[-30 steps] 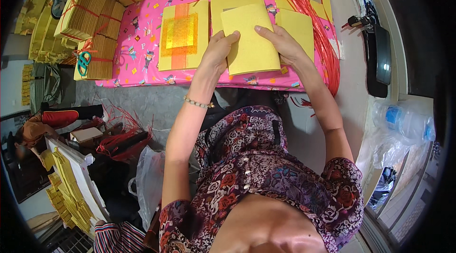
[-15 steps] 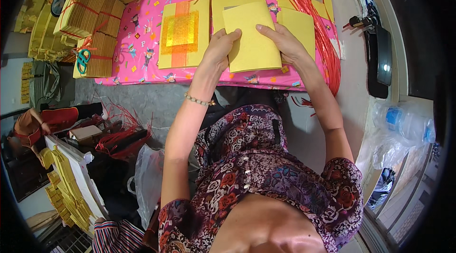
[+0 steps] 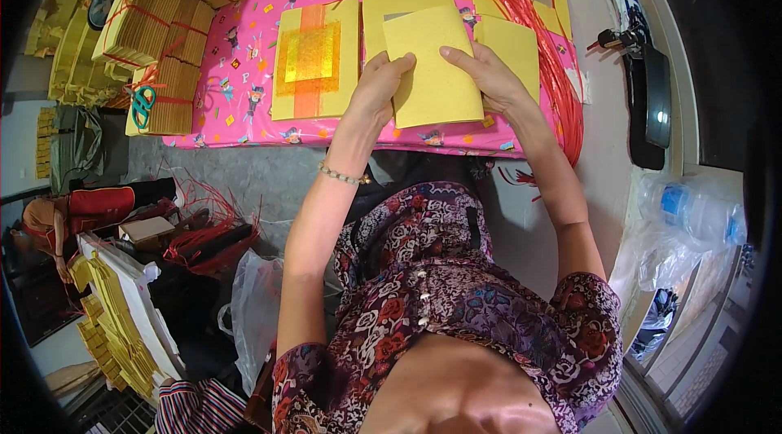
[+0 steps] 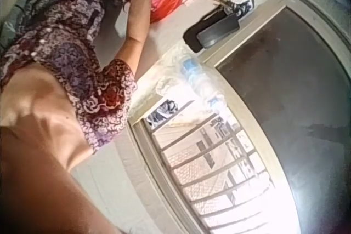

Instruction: Folding yellow joss paper sheets into bundles at a workstation.

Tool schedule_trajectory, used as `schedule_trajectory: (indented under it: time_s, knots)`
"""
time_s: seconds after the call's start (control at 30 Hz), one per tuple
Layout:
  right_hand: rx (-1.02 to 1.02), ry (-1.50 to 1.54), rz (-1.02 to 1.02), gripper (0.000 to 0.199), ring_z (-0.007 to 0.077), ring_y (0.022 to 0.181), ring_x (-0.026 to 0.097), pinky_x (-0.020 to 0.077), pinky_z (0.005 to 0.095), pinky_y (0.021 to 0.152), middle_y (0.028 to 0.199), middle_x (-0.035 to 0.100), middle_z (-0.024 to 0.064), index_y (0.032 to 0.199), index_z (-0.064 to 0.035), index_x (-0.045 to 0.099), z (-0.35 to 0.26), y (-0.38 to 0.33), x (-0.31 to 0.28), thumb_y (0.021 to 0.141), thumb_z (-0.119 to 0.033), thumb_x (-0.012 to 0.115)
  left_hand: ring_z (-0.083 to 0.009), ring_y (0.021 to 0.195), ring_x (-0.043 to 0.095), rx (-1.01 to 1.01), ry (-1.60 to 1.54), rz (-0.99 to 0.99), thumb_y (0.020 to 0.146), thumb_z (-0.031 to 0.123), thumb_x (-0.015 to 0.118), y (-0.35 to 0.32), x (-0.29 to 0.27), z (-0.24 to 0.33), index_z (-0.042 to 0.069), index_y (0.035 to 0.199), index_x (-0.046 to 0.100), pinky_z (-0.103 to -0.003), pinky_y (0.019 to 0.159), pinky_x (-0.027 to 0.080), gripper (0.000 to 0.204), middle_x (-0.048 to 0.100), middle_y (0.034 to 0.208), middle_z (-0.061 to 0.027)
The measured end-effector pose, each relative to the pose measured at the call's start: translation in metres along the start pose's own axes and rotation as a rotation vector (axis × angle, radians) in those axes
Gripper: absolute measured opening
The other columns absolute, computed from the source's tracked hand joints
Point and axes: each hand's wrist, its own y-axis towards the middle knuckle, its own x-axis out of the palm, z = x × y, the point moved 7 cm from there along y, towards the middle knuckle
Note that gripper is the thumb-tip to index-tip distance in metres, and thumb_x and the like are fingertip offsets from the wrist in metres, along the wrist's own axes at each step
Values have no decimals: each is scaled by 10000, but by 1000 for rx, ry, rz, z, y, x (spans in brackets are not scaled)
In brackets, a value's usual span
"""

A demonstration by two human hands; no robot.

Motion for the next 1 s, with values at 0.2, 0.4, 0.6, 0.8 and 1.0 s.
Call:
schedule_trajectory:
  time_s: [0.2,0.4,0.6,0.8,1.0]
  knots:
    - [-58,-85,37,386,149,871,639,531,280,729,1053,627,120,1193,46,489,-3,-3,3,909,-201,574,-213,974,602,100,42,-10,933,63,444,1,1,-1,-44,1169,455,-312,816,497,259,590,1102,-150]
    - [-267,-252,93,355,93,900,595,491,245,763,1046,621,57,1202,15,494,-16,-15,9,927,-202,556,-161,1029,573,335,104,-44,941,96,471,-11,8,6,-3,1241,424,-293,855,473,320,571,1159,-108]
    - [-371,-224,43,372,92,955,565,466,252,818,1086,601,58,1233,23,466,-21,-27,15,927,-173,546,-123,1028,521,634,137,-41,936,67,471,-38,19,22,-3,1214,404,-268,871,431,294,547,1125,-90]
    - [-497,-189,39,407,103,1034,525,424,262,890,1163,560,68,1287,21,416,-28,-46,20,938,-155,530,-126,1069,501,670,205,-105,952,103,478,-53,25,27,-4,1261,376,-270,902,413,343,527,1175,-89]
    - [-510,-229,30,409,110,1043,522,422,268,897,1160,562,71,1284,24,418,-35,-50,24,936,-153,539,-125,1072,473,718,226,-116,960,109,468,-58,29,32,-9,1213,395,-268,916,385,288,520,1155,-95]
